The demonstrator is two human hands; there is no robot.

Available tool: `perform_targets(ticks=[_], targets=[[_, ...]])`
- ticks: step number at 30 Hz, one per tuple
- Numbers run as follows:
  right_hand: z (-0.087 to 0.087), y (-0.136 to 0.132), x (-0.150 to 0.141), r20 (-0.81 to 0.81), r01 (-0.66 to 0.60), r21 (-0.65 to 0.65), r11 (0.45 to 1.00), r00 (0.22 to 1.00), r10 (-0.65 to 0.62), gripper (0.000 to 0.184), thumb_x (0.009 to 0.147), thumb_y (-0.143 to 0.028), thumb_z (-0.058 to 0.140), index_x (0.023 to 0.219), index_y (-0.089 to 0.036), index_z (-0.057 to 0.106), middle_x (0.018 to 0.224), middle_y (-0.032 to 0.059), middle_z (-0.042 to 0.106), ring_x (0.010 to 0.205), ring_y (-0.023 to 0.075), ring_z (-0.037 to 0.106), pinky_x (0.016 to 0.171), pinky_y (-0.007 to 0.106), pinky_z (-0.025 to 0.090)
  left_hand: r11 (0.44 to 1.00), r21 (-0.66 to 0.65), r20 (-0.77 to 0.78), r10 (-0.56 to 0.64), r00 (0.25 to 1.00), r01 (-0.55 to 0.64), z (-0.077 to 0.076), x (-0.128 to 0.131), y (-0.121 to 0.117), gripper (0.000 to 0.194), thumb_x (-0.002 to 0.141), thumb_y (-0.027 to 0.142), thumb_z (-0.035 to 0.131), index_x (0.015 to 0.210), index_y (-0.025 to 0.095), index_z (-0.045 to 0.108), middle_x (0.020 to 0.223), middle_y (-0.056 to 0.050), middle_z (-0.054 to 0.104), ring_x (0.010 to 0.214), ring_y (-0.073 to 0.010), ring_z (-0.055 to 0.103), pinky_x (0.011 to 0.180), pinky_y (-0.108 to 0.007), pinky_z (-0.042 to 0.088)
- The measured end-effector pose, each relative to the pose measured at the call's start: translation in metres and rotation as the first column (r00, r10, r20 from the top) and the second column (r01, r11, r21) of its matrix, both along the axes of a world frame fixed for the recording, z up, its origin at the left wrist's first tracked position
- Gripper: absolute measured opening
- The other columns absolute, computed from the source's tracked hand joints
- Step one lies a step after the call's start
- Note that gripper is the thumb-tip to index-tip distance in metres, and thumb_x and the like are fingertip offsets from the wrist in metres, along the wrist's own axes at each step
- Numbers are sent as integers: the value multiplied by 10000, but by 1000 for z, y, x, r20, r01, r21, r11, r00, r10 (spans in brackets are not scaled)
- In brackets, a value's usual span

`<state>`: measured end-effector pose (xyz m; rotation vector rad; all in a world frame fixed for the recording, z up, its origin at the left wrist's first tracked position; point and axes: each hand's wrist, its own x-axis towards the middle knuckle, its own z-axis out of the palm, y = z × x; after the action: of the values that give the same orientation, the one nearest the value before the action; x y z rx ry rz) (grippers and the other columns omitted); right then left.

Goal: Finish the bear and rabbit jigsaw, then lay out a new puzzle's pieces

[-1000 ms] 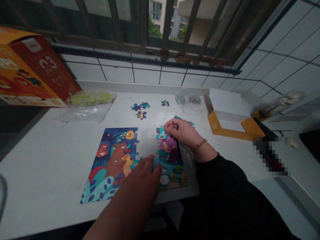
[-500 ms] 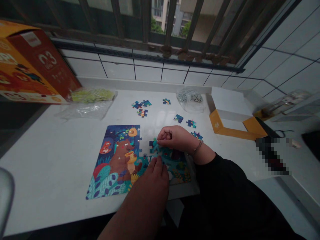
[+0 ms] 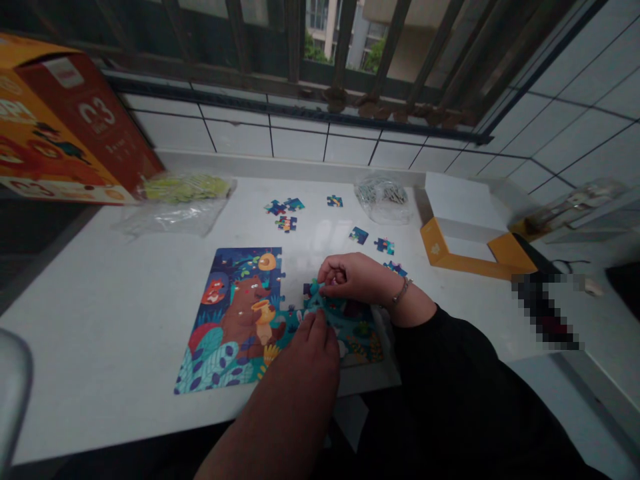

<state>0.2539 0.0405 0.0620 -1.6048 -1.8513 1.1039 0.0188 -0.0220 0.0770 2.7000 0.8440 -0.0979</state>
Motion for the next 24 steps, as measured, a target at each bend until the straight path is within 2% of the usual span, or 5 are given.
perform_targets(ticks=[9, 14, 18, 21, 24], targets=[[-3, 4, 2, 236, -163, 205, 965, 965, 113, 115, 842, -127, 863, 899, -202, 797, 948, 15, 748, 901, 156, 670, 838, 279, 486, 1000, 23, -89, 18, 996, -16, -1, 5, 5, 502, 1015, 63, 511, 1480, 151, 679, 1758, -277, 426, 1492, -417, 602, 1158, -639, 568], [0, 3, 2, 238, -170, 233, 958, 965, 113, 67, 891, -147, 819, 890, -215, 819, 946, 18, 749, 869, 150, 658, 808, 275, 478, 998, -56, -112, 0, 994, -6, 9, 9, 14, 401, 1019, 96, 523, 1355, 166, 730, 1717, -256, 498, 1455, -425, 632, 1124, -646, 591], [8, 1, 26, 122, 231, 391, 891, 946, -299, 104, 989, -249, 714, 973, -201, 805, 887, 19, 760, 789, 155, 642, 759, 284, 468, 996, -82, -108, 13, 994, -22, 14, 8, 16, 408, 970, 82, 571, 1338, 152, 733, 1730, -258, 478, 1469, -453, 612, 1123, -648, 589], [9, -2, 61, 13, 582, 478, 657, 744, -668, 218, 1061, -339, 621, 1082, -201, 788, 860, 30, 768, 760, 183, 659, 730, 304, 468, 995, -96, -109, 12, 994, -23, 14, 8, 16, 467, 927, 57, 585, 1362, 151, 727, 1714, -249, 505, 1491, -447, 594, 1153, -648, 569], [5, -5, 89, 151, 664, 483, 572, 580, -801, 214, 1061, -288, 595, 1076, -215, 796, 881, 56, 798, 831, 231, 718, 764, 334, 484, 995, -97, -110, 15, 994, -25, 15, 8, 16, 523, 880, 57, 611, 1383, 157, 715, 1721, -239, 500, 1506, -446, 579, 1162, -643, 566]])
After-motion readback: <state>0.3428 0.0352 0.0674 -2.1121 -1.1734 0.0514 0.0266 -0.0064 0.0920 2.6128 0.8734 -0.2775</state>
